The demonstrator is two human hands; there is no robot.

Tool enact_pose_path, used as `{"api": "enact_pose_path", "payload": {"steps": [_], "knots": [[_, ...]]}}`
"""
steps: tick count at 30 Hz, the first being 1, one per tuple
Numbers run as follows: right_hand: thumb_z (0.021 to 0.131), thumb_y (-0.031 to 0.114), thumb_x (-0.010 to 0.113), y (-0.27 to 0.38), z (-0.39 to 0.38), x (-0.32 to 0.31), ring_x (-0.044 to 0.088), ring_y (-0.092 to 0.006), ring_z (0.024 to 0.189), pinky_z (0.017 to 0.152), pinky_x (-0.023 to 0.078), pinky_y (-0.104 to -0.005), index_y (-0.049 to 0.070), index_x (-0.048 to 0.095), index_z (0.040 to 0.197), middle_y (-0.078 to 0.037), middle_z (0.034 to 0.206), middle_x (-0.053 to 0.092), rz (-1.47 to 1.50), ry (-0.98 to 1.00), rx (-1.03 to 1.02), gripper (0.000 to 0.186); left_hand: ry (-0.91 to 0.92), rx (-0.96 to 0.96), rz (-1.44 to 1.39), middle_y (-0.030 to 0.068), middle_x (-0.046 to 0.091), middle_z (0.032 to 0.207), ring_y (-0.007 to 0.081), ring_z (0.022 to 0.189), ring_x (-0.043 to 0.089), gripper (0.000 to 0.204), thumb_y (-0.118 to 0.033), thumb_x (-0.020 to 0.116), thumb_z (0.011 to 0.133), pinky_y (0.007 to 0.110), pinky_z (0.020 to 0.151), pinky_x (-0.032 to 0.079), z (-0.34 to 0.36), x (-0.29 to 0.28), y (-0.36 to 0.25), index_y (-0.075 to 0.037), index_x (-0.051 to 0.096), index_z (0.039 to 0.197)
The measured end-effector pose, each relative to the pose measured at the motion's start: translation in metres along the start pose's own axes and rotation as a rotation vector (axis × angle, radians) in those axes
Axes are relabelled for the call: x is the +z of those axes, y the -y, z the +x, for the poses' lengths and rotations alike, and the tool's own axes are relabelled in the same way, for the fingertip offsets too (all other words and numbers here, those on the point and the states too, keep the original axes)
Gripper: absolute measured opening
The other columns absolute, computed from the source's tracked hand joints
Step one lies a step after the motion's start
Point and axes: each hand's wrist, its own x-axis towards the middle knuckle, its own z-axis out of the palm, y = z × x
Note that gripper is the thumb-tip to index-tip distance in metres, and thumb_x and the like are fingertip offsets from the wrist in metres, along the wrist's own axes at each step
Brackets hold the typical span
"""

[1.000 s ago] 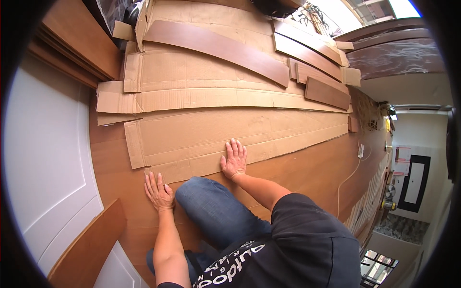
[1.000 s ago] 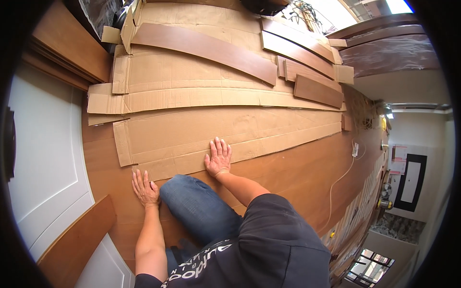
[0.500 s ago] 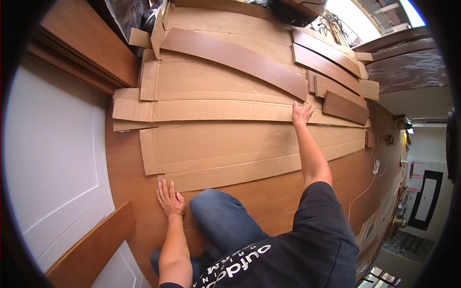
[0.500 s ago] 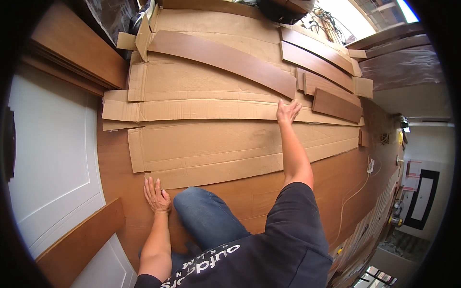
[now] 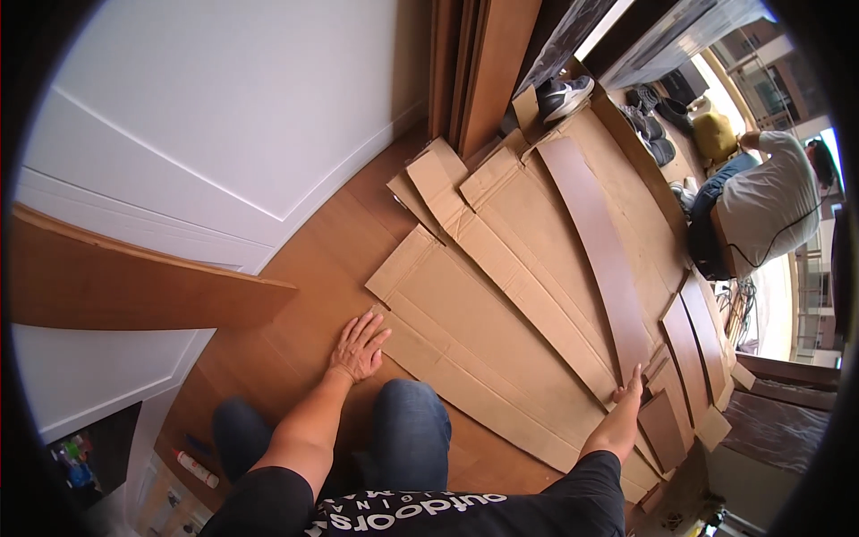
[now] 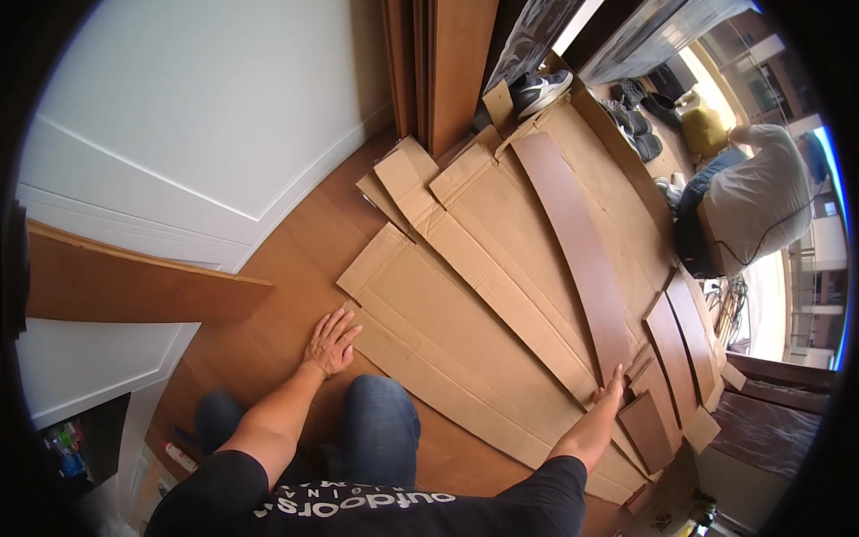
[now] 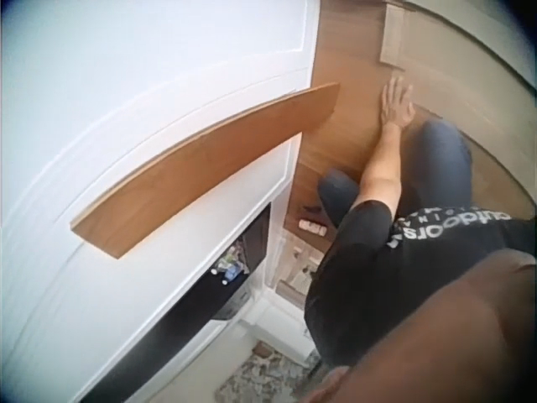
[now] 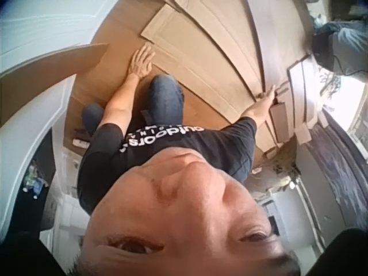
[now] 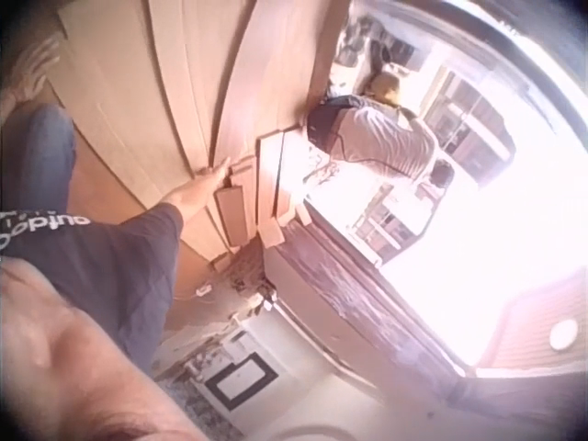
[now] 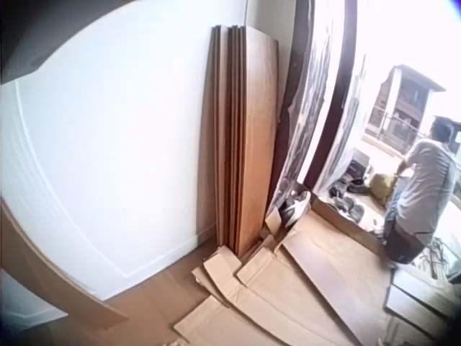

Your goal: The person installs wooden floorboards by aligning them by hand, tapping them into place with a hammer, and securing them with a pneumatic nail gun. They also move aside cardboard and handle stacks of floorboards.

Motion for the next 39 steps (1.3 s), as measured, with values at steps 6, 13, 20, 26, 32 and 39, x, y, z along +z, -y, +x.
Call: {"api": "enact_pose_path", "payload": {"steps": [6,13,20,26,32,39], "knots": [[0.071,0.069,0.088,-0.037,-0.025,-0.051,0.04,-0.0099,0.054,0.056,0.035,-0.0251,0.021,0.063,0.093,0.005,0.063,0.04,0.106,0.265,0.171,0.058,0.047,-0.033,-0.012,0.0089,0.039,0.163,0.0307,0.155,0.028,0.058,-0.024,0.065,0.088,0.05,0.128,0.021,-0.007,-0.011,-0.004,-0.02,0.056,0.144],[0.092,0.047,0.073,-0.159,-0.177,-0.157,0.059,-0.0165,0.066,0.058,0.044,-0.0303,0.026,0.068,0.088,0.003,0.074,0.063,0.269,0.92,0.062,0.022,0.392,-0.249,-0.154,0.0086,0.031,0.166,0.0298,0.158,0.02,0.06,-0.028,0.066,0.094,0.049,0.128,0.015,0.006,-0.058,-0.023,-0.018,0.05,0.151],[0.094,0.039,0.07,-0.224,-0.49,-0.219,0.059,-0.0267,0.065,0.063,0.05,-0.0428,0.008,0.055,0.112,-0.009,0.084,0.062,0.108,1.304,-0.323,0.039,-0.011,0.583,-0.058,0.0092,0.029,0.168,0.0302,0.157,0.021,0.094,-0.036,0.081,0.084,0.051,0.125,0.021,0.045,-0.133,-0.213,-0.026,0.031,0.163],[0.1,0.035,0.069,-0.197,-0.558,-0.248,0.06,-0.0347,0.116,0.103,0.049,-0.0506,0.002,0.043,0.147,-0.019,0.138,0.054,-0.047,1.246,-1.447,0.063,-0.443,0.738,-0.569,0.0021,0.074,0.122,0.0255,0.12,0.068,0.014,-0.018,0.067,0.099,0.05,0.109,0.049,0.05,-0.232,-0.219,-0.014,0.07,0.112],[0.091,0.022,0.08,-0.125,-0.582,-0.197,0.027,-0.0389,0.155,0.124,0.026,-0.0556,0.008,0.016,0.165,-0.02,0.17,0.017,0.036,0.619,-1.861,0.099,-0.746,0.665,-0.805,0.0103,0.067,0.094,0.0262,0.081,0.064,0.025,-0.013,0.081,0.093,0.035,0.076,0.055,-0.026,-0.418,-0.253,-0.002,0.064,0.108],[0.096,0.023,0.08,-0.162,-0.759,-0.091,0.058,-0.0204,0.122,0.106,0.044,-0.0347,0.004,0.045,0.148,-0.009,0.135,0.062,0.174,1.972,-1.425,0.066,-0.879,0.233,-0.864,0.0069,0.065,0.105,0.0131,0.096,0.06,0.037,-0.025,0.077,0.098,0.03,0.083,0.051,-0.128,-0.542,-0.208,0.0,0.058,0.117]]}}
